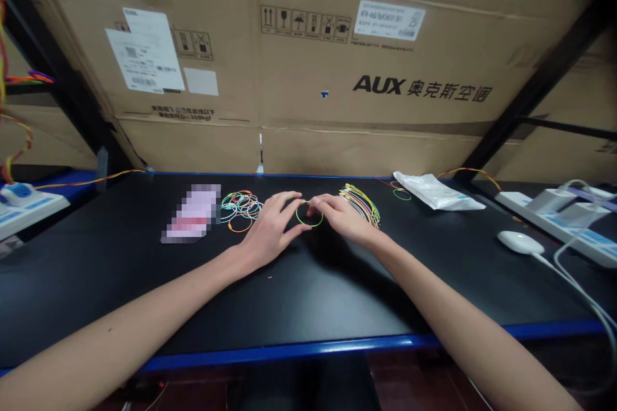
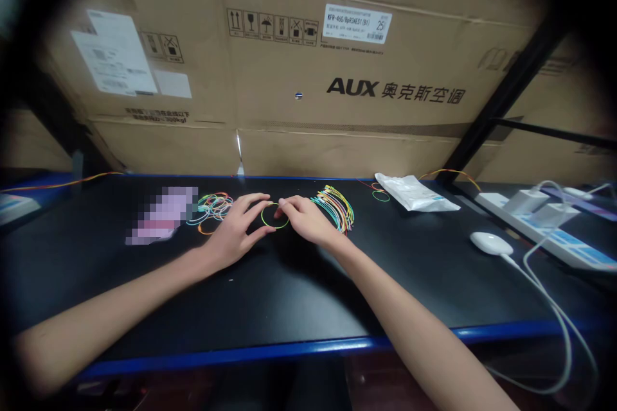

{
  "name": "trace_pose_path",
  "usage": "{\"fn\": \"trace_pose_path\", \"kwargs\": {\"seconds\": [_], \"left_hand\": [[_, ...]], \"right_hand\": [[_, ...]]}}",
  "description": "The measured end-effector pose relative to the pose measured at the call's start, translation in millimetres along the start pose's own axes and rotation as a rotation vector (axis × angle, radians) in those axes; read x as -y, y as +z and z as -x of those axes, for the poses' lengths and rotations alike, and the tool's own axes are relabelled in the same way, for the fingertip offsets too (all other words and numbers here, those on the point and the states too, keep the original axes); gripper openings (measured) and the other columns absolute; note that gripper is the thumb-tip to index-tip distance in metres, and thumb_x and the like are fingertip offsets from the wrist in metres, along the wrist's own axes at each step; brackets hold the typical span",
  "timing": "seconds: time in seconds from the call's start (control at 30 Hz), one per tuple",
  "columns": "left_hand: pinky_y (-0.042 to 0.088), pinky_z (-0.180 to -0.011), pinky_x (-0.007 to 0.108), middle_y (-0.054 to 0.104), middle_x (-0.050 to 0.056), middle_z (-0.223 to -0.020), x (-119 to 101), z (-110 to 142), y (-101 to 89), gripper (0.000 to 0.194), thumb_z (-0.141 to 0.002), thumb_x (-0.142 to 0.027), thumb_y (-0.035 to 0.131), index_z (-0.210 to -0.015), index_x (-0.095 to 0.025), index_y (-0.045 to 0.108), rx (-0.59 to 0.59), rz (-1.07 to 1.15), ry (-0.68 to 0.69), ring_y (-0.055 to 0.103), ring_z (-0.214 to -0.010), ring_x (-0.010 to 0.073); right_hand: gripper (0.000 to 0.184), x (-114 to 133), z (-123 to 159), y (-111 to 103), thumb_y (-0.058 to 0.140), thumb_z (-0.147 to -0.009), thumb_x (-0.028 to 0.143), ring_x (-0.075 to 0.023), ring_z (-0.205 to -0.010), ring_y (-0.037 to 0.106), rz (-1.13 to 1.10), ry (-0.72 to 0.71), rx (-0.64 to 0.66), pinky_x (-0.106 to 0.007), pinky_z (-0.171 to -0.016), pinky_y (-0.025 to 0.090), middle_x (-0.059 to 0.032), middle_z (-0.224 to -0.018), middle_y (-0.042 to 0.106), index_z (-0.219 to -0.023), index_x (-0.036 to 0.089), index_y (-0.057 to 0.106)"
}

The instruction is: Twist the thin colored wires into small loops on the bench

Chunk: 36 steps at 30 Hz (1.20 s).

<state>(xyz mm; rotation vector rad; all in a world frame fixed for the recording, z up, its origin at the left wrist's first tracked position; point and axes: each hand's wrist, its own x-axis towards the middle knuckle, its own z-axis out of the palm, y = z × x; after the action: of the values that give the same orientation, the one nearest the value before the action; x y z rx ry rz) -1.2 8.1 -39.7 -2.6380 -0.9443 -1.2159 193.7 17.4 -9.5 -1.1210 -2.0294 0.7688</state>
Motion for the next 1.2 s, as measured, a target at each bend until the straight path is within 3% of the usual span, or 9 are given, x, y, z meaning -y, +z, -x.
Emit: {"fn": "trace_pose_path", "kwargs": {"seconds": [0.17,0.33,0.57,0.73,0.9,1.03,1.2], "left_hand": [[0.043,-0.098,0.046,0.051,0.012,-0.126,-0.5,-0.2,-0.4,0.040,-0.088,-0.035,0.057,-0.124,-0.021,0.048,-0.002,0.011,-0.003,0.049,-0.118,0.0256],[0.045,-0.096,0.045,0.053,0.012,-0.123,-3.0,-0.6,-1.0,0.040,-0.088,-0.035,0.056,-0.124,-0.021,0.048,-0.016,0.021,-0.011,0.051,-0.116,0.0259],[0.046,-0.094,0.046,0.055,0.012,-0.120,-3.1,-0.7,0.6,0.041,-0.087,-0.035,0.057,-0.125,-0.022,0.047,-0.015,0.025,-0.002,0.053,-0.114,0.0266],[0.045,-0.095,0.046,0.054,0.013,-0.121,-2.0,-0.1,1.9,0.038,-0.087,-0.035,0.057,-0.120,-0.019,0.050,-0.002,-0.003,0.004,0.051,-0.115,0.0262],[0.045,-0.094,0.048,0.054,0.013,-0.122,-2.0,0.6,2.9,0.038,-0.086,-0.037,0.058,-0.119,-0.019,0.051,0.016,-0.040,0.006,0.051,-0.116,0.0279],[0.045,-0.095,0.049,0.054,0.013,-0.123,-1.3,0.3,3.2,0.039,-0.087,-0.035,0.057,-0.121,-0.020,0.050,0.004,-0.048,0.003,0.051,-0.117,0.0282],[0.045,-0.096,0.048,0.054,0.013,-0.123,-0.9,-0.6,2.0,0.040,-0.087,-0.035,0.057,-0.123,-0.020,0.048,-0.021,-0.035,-0.006,0.050,-0.117,0.0274]], "right_hand": [[0.040,-2.5,0.1,-3.1,0.039,-0.095,0.040,-0.0206,-0.091,0.059,-0.479,0.134,0.161,-0.038,-0.091,0.043,-0.0076,-0.087,0.067,-0.071,0.019,0.064],[0.041,-2.8,2.0,-1.6,0.034,-0.096,0.039,-0.0201,-0.093,0.060,-0.591,0.111,0.278,-0.037,-0.091,0.047,-0.0060,-0.094,0.067,-0.066,0.023,0.056],[0.039,-7.0,0.9,-2.9,0.043,-0.092,0.048,-0.0205,-0.098,0.058,-0.418,0.027,0.212,-0.035,-0.091,0.043,-0.0052,-0.091,0.066,-0.064,0.021,0.053],[0.041,-5.1,-0.7,-2.7,0.037,-0.096,0.039,-0.0200,-0.103,0.057,-0.040,-0.161,0.126,-0.035,-0.095,0.039,-0.0075,-0.097,0.065,-0.067,0.019,0.058],[0.039,-10.2,-1.9,6.0,0.035,-0.096,0.024,-0.0232,-0.107,0.053,0.367,-0.380,-0.026,-0.043,-0.102,0.035,-0.0107,-0.095,0.065,-0.070,0.018,0.063],[0.033,-10.6,-1.5,4.5,0.039,-0.095,0.026,-0.0228,-0.103,0.055,0.359,-0.299,-0.053,-0.041,-0.095,0.041,-0.0115,-0.100,0.065,-0.080,0.016,0.067],[0.022,-5.4,-2.3,-10.2,0.049,-0.091,0.030,-0.0206,-0.098,0.060,0.089,-0.073,-0.050,-0.037,-0.090,0.044,-0.0076,-0.104,0.067,-0.093,0.019,0.068]]}}
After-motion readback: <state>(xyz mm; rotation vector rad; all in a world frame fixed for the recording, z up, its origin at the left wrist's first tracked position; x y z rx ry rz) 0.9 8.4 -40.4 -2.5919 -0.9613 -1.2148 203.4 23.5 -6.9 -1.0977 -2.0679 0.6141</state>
